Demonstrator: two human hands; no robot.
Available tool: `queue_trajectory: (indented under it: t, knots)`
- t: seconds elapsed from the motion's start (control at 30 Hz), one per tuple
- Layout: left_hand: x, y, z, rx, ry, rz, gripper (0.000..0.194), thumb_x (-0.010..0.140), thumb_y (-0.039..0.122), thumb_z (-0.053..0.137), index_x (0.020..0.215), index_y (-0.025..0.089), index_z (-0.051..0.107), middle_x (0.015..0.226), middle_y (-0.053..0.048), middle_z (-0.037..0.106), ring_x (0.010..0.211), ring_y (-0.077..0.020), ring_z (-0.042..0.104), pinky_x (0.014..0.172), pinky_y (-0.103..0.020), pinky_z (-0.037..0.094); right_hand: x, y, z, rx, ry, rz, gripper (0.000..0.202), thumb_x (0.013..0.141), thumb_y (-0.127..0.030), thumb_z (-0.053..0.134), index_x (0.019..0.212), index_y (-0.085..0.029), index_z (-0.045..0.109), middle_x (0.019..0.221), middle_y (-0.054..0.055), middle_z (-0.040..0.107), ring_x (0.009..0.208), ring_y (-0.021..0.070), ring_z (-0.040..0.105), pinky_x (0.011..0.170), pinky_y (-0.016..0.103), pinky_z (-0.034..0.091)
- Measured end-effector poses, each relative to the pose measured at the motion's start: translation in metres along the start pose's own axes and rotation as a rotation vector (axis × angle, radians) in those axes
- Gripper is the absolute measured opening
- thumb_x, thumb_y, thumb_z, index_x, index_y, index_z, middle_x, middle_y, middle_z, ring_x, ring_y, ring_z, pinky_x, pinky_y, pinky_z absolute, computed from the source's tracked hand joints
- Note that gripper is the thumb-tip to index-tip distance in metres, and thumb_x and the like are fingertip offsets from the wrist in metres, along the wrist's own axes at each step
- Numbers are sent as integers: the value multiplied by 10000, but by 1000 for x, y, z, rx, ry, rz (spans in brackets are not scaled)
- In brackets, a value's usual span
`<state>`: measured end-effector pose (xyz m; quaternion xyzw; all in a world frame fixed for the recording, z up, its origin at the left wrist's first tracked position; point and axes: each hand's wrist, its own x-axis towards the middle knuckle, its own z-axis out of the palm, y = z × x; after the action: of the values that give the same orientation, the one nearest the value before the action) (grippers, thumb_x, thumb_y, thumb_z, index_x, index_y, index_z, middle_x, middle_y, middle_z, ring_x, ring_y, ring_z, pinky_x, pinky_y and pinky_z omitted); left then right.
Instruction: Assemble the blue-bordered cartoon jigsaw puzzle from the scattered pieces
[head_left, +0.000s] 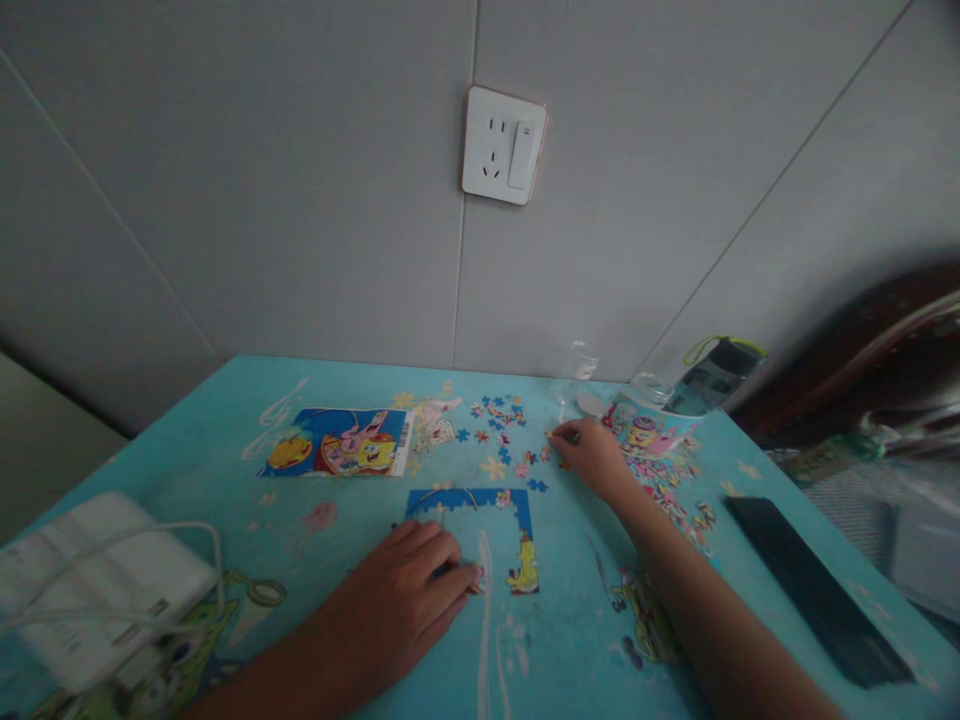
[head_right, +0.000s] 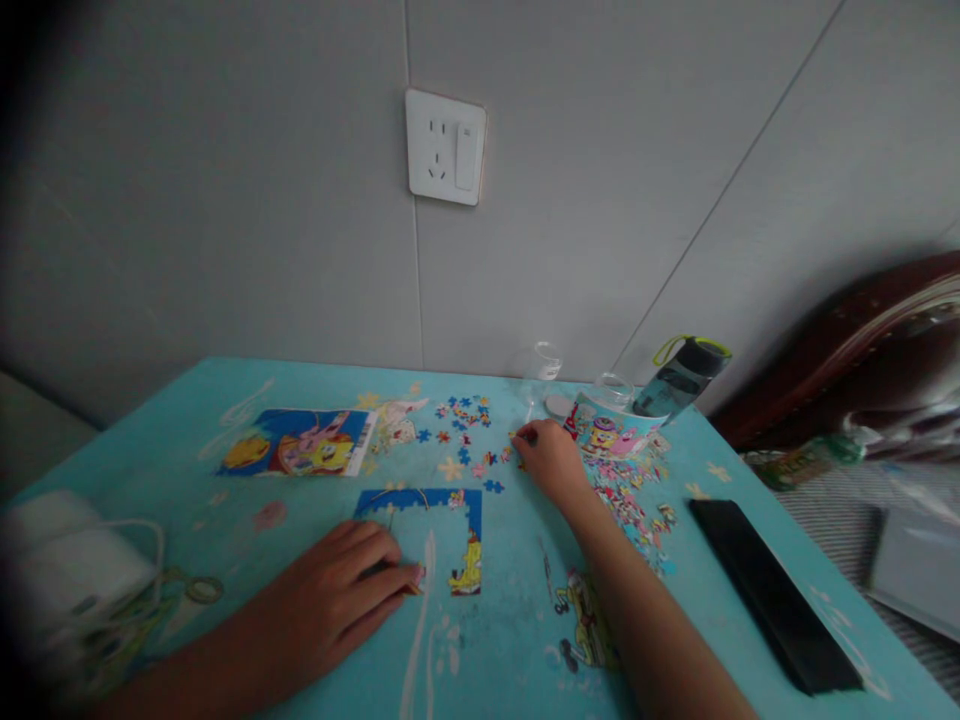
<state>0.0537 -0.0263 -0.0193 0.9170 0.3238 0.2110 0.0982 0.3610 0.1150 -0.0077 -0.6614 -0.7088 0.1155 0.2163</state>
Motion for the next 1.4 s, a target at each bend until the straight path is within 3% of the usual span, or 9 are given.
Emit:
queue_trajectory:
  t: [0.2, 0.43, 0.53, 0.77, 1.03, 1.27, 1.4]
  knots:
    - [3, 1, -2, 8, 1, 15, 193, 1010, 174, 519, 1168, 219, 620, 978, -40, 575, 889, -218, 505, 775, -394, 444, -6, 3, -7, 97, -27, -11, 139, 820, -293, 669, 860, -187, 749, 803, 45, 751, 688, 175, 655, 675, 280, 460]
    - [2, 2, -5, 2, 14, 20, 198, 993, 156, 551, 1169, 224, 613, 994, -30, 592, 905, -217, 520, 814, -406, 448, -33, 5, -30, 222, -16, -33, 354, 867, -389, 600, 1100, -163, 741, 834, 57, 751, 738, 203, 667, 694, 321, 491]
    - [1, 1, -9, -23, 1, 19, 199, 1008, 185, 537, 1190, 238, 600, 1026, -27, 598, 916, -210, 529, 824, -401, 447, -46, 15, -44, 254, -14, 9, 362, 865, -427, 612, 1056, -159, 762, 844, 68, 764, 734, 216, 680, 695, 338, 499]
    - [-8, -23, -18, 130, 114, -24, 248, 1022, 186, 504, 1255, 214, 584, 1119, -57, 577, 1025, -213, 527, 906, -404, 432, -54, 40, -67, 207, 206, 146, 339, 826, -462, 674, 969, -175, 785, 832, 63, 766, 728, 226, 672, 692, 350, 478]
    - [-12, -48, -26, 244, 166, -194, 252, 1029, 215, 481, 1259, 212, 581, 1167, -63, 575, 1084, -224, 544, 964, -425, 452, -60, 26, -61, 116, 93, 100, 286, 862, -441, 643, 964, -218, 789, 797, 32, 753, 656, 196, 639, 631, 334, 451]
    - [-13, -48, -20, 246, 115, -225, 268, 1040, 238, 429, 1253, 218, 591, 1186, -76, 585, 1092, -246, 558, 951, -446, 485, -67, 4, -42, 240, -131, 15, 214, 870, -367, 644, 939, -219, 783, 868, 32, 774, 737, 195, 683, 691, 316, 492]
    - [-11, -44, -19, 242, 96, -245, 294, 1045, 302, 438, 1296, 234, 574, 1257, -70, 586, 1153, -261, 552, 1010, -488, 474, -73, -5, -36, 224, -173, -15, 196, 886, -336, 628, 944, -232, 784, 868, 28, 774, 728, 190, 679, 681, 313, 494]
